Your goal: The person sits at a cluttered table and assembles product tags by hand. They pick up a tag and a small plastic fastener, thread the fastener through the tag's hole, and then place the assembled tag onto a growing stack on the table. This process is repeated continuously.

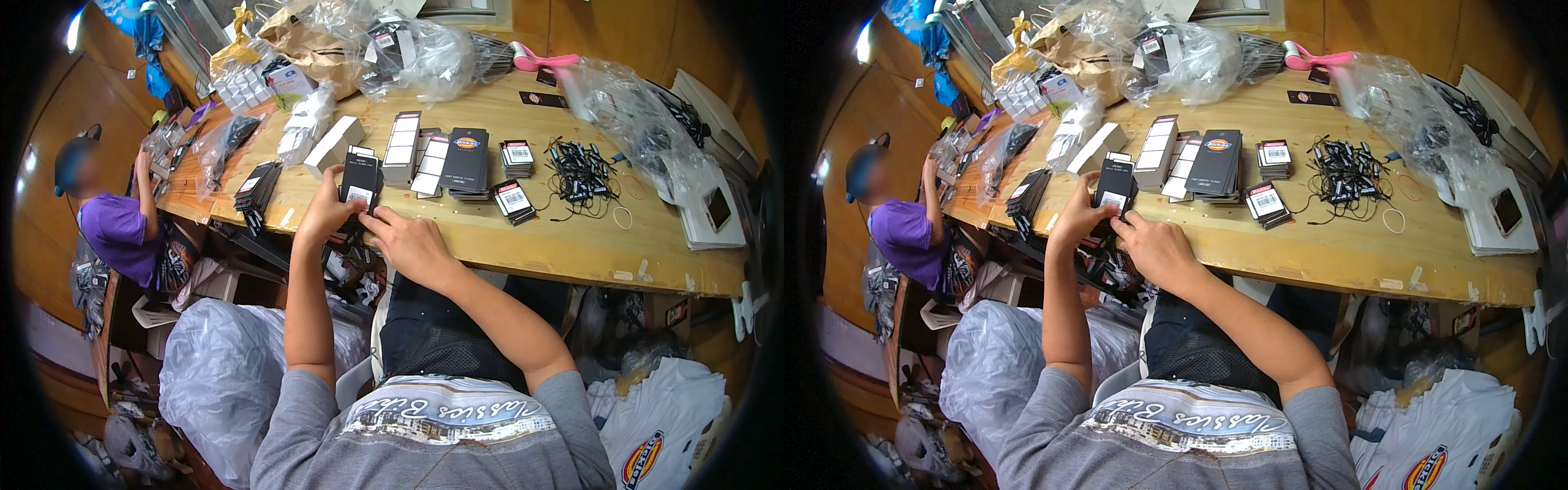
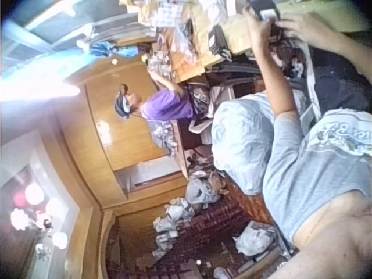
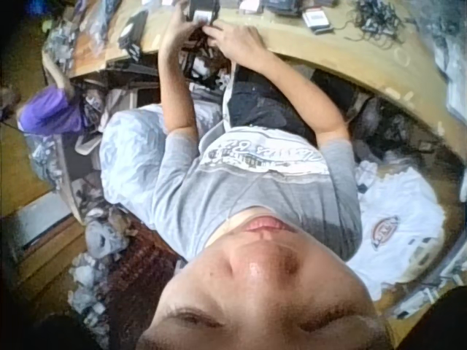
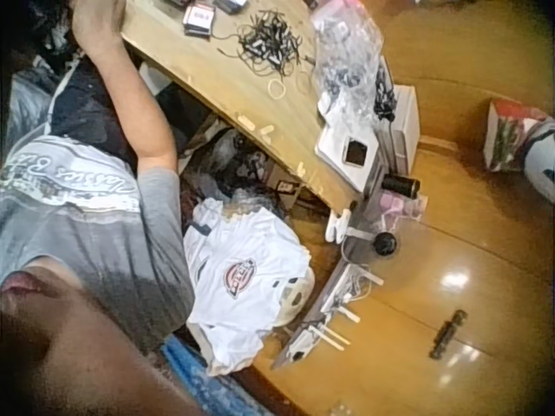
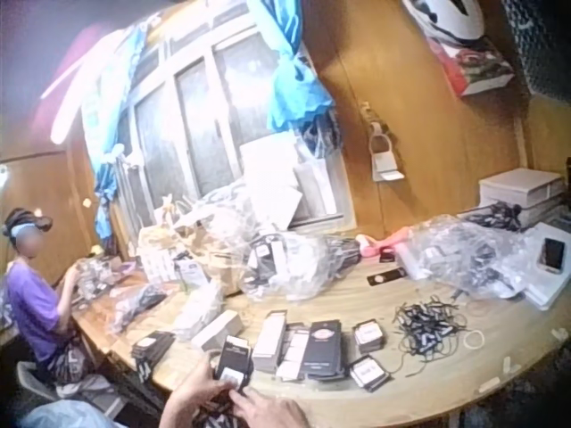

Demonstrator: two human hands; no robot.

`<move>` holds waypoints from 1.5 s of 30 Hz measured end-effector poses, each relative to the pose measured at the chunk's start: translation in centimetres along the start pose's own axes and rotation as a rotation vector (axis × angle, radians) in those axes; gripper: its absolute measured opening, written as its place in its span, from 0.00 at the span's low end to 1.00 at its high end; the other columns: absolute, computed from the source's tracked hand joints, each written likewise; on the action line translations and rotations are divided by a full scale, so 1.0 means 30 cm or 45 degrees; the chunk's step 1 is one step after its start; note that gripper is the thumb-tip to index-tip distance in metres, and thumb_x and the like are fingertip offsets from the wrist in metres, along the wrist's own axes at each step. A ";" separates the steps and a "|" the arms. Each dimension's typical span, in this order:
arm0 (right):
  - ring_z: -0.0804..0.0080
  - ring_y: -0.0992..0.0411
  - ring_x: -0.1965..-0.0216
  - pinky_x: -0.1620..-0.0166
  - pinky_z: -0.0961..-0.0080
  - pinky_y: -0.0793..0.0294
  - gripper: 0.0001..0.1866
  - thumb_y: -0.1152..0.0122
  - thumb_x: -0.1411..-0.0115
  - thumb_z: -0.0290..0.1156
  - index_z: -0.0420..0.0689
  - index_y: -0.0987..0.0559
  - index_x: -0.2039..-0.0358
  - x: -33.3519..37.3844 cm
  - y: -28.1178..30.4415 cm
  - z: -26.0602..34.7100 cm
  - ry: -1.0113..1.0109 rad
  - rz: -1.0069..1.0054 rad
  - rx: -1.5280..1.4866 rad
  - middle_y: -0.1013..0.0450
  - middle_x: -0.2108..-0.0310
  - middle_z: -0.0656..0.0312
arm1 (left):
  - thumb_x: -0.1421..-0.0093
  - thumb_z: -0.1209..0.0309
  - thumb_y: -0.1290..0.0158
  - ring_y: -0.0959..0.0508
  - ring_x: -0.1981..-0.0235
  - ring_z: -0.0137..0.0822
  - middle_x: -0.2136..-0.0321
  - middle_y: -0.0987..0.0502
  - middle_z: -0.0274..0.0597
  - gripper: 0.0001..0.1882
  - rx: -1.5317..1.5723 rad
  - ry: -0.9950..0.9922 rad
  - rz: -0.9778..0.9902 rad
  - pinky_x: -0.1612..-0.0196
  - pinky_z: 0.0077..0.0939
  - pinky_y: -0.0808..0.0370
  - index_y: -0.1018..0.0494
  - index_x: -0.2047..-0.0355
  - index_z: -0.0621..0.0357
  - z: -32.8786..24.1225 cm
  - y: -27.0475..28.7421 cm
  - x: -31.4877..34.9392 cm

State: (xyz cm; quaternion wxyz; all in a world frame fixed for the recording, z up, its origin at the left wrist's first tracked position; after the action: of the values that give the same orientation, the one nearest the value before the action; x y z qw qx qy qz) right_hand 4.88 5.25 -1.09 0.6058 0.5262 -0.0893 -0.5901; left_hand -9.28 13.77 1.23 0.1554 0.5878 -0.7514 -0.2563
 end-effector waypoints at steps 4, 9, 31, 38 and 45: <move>0.61 0.31 0.72 0.70 0.69 0.30 0.16 0.50 0.52 0.31 0.46 0.31 0.60 0.010 0.013 -0.009 -0.016 -0.029 -0.149 0.35 0.66 0.59 | 0.61 0.81 0.48 0.28 0.68 0.51 0.69 0.30 0.59 0.33 -0.621 -0.158 -0.156 0.67 0.34 0.33 0.48 0.53 0.58 -0.076 0.055 0.036; 0.60 0.32 0.69 0.67 0.68 0.30 0.17 0.48 0.52 0.31 0.47 0.31 0.59 0.006 0.017 -0.025 -0.092 -0.069 -0.254 0.36 0.65 0.59 | 0.57 0.82 0.55 0.30 0.68 0.54 0.67 0.32 0.59 0.32 -1.069 -0.258 -0.091 0.68 0.39 0.33 0.50 0.50 0.57 -0.099 0.046 0.061; 0.76 0.33 0.71 0.66 0.79 0.33 0.25 0.39 0.56 0.39 0.35 0.32 0.62 -0.096 0.010 -0.008 -0.231 -0.259 -1.309 0.30 0.73 0.57 | 0.53 0.80 0.51 0.29 0.68 0.33 0.67 0.32 0.43 0.20 1.365 -0.357 -0.252 0.63 0.25 0.31 0.42 0.59 0.62 -0.137 -0.066 0.162; 0.84 0.35 0.72 0.69 0.87 0.36 0.15 0.43 0.52 0.30 0.37 0.31 0.64 -0.071 0.099 -0.025 -0.267 0.095 -1.420 0.32 0.72 0.66 | 0.54 0.82 0.50 0.30 0.63 0.34 0.66 0.32 0.43 0.20 1.366 -0.369 -0.115 0.58 0.27 0.34 0.41 0.59 0.63 -0.130 -0.061 0.204; 0.83 0.35 0.74 0.70 0.86 0.35 0.14 0.41 0.54 0.30 0.37 0.29 0.68 -0.039 0.129 -0.003 -0.287 0.015 -1.044 0.31 0.75 0.64 | 0.48 0.75 0.55 0.32 0.58 0.46 0.60 0.34 0.57 0.18 1.448 -0.556 -0.093 0.58 0.34 0.32 0.46 0.57 0.61 -0.144 -0.050 0.194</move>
State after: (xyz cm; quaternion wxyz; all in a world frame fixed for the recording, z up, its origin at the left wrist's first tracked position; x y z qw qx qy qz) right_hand 7.02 5.27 2.35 0.7546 0.1735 0.0842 -0.6272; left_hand -7.27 7.03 3.54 -0.3495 0.5381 -0.7642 0.0653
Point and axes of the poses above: each hand's wrist, its own x-axis away from the middle knuckle, its own y-axis out of the back of the hand, z = x × y, the point moved 1 cm from there along -x, towards the middle knuckle
